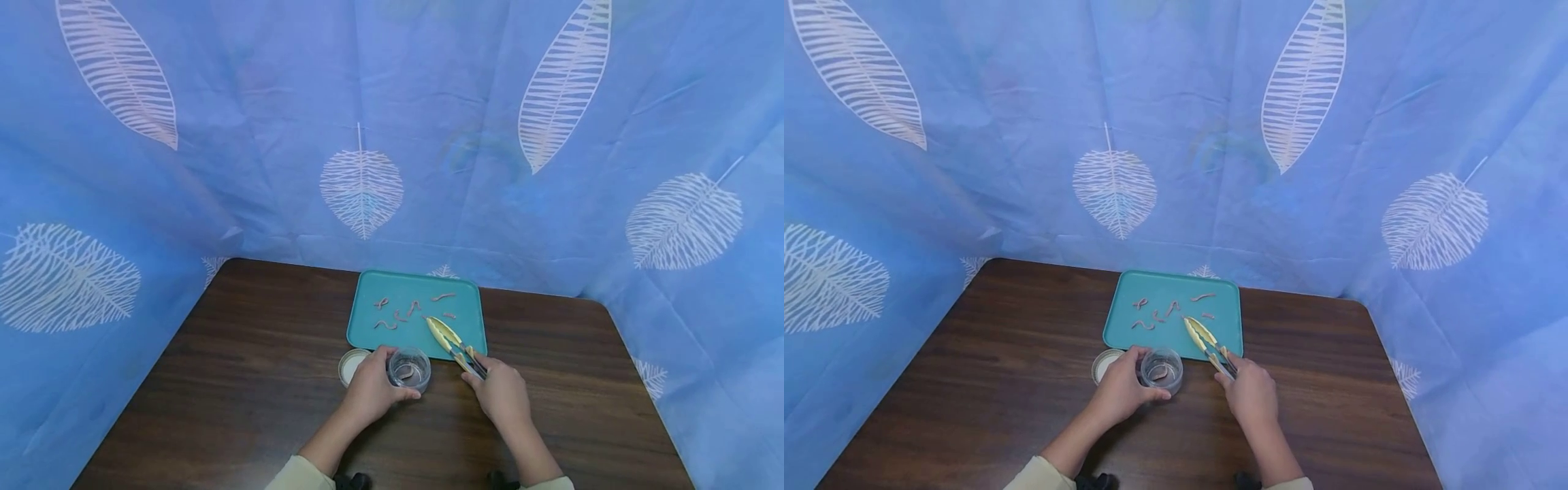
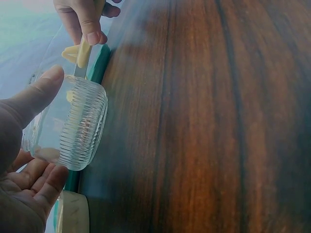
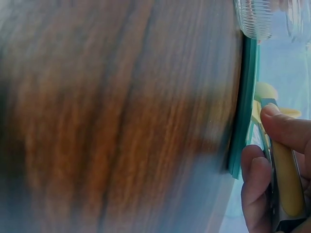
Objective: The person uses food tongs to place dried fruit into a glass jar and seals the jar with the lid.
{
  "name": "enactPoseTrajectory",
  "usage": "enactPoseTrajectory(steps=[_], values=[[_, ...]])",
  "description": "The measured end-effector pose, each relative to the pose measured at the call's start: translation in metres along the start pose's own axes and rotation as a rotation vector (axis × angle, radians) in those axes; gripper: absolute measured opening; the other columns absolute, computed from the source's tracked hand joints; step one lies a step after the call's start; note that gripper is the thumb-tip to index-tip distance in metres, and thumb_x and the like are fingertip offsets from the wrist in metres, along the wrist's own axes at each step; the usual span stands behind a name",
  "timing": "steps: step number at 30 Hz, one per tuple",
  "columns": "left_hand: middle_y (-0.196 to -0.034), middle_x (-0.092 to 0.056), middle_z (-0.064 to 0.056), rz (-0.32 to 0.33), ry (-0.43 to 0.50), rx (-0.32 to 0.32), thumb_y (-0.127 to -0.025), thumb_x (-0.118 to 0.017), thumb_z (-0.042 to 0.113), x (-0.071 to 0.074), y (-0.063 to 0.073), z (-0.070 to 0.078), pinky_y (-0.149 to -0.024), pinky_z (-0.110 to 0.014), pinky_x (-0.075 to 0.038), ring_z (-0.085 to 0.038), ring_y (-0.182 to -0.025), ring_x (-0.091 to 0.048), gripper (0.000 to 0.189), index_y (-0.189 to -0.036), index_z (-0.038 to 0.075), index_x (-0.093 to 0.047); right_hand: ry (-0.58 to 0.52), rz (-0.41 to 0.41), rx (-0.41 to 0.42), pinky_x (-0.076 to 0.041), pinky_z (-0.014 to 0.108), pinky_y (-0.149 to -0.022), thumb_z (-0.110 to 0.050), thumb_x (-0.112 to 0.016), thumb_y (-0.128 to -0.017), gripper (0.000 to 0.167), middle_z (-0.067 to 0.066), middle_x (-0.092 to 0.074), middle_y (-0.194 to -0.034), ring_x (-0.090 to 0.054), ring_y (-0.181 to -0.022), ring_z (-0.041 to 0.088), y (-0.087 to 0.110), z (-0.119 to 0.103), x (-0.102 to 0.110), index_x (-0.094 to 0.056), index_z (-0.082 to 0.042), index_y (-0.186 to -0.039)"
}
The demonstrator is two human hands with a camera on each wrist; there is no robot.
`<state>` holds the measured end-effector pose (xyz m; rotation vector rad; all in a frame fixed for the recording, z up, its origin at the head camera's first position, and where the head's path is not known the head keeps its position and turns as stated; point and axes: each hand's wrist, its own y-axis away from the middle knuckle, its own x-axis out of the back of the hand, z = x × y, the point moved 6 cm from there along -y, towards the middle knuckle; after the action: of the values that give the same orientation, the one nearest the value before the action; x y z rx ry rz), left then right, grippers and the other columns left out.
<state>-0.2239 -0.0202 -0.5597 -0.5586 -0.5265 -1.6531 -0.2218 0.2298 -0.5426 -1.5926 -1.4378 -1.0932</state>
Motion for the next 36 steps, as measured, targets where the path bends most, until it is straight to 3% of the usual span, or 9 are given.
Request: enactPoseTrajectory(steps=[21, 29, 33, 36], values=[[-0.135, -0.073, -0.015, -0.002, 0.010, 0.008, -0.072, -0.103, 0.041, -0.001, 0.000, 0.001, -0.103, -0.052, -0.059, -0.034, -0.125, -0.069, 0.090, -0.142, 0.005, -0.060, 0.000, -0.036, -0.032, -0.058, 0.066, -0.097, -0.033, -0.081, -0.099, 0.058, 0.028, -0.067, -0.145, -0.069, -0.127, 0.051, 0.008, 0.003, 0.002, -0.065, -0.010, -0.150], [-0.136, -0.072, -0.015, -0.001, 0.017, 0.011, -0.072, -0.103, 0.041, -0.001, -0.001, 0.000, -0.103, -0.052, -0.059, -0.034, -0.126, -0.069, 0.090, -0.142, 0.005, -0.060, -0.015, 0.015, 0.018, -0.056, 0.068, -0.102, -0.032, -0.083, -0.097, 0.058, 0.025, -0.069, -0.144, -0.068, -0.129, 0.050, 0.018, 0.001, 0.011, -0.067, -0.009, -0.148], [-0.135, -0.073, -0.014, -0.001, 0.009, 0.009, -0.071, -0.103, 0.041, 0.000, -0.002, 0.000, -0.102, -0.051, -0.059, -0.034, -0.125, -0.070, 0.090, -0.142, 0.005, -0.060, -0.019, 0.040, 0.050, -0.057, 0.068, -0.100, -0.031, -0.085, -0.096, 0.057, 0.025, -0.071, -0.141, -0.070, -0.127, 0.049, 0.025, -0.002, 0.016, -0.069, -0.008, -0.146], [-0.136, -0.073, -0.015, -0.002, 0.011, 0.014, -0.071, -0.103, 0.042, 0.000, -0.001, -0.001, -0.102, -0.051, -0.059, -0.033, -0.125, -0.070, 0.091, -0.142, 0.005, -0.060, -0.020, 0.058, 0.077, -0.060, 0.064, -0.092, -0.030, -0.086, -0.095, 0.056, 0.025, -0.074, -0.135, -0.074, -0.118, 0.047, 0.031, -0.006, 0.021, -0.070, -0.008, -0.144]])
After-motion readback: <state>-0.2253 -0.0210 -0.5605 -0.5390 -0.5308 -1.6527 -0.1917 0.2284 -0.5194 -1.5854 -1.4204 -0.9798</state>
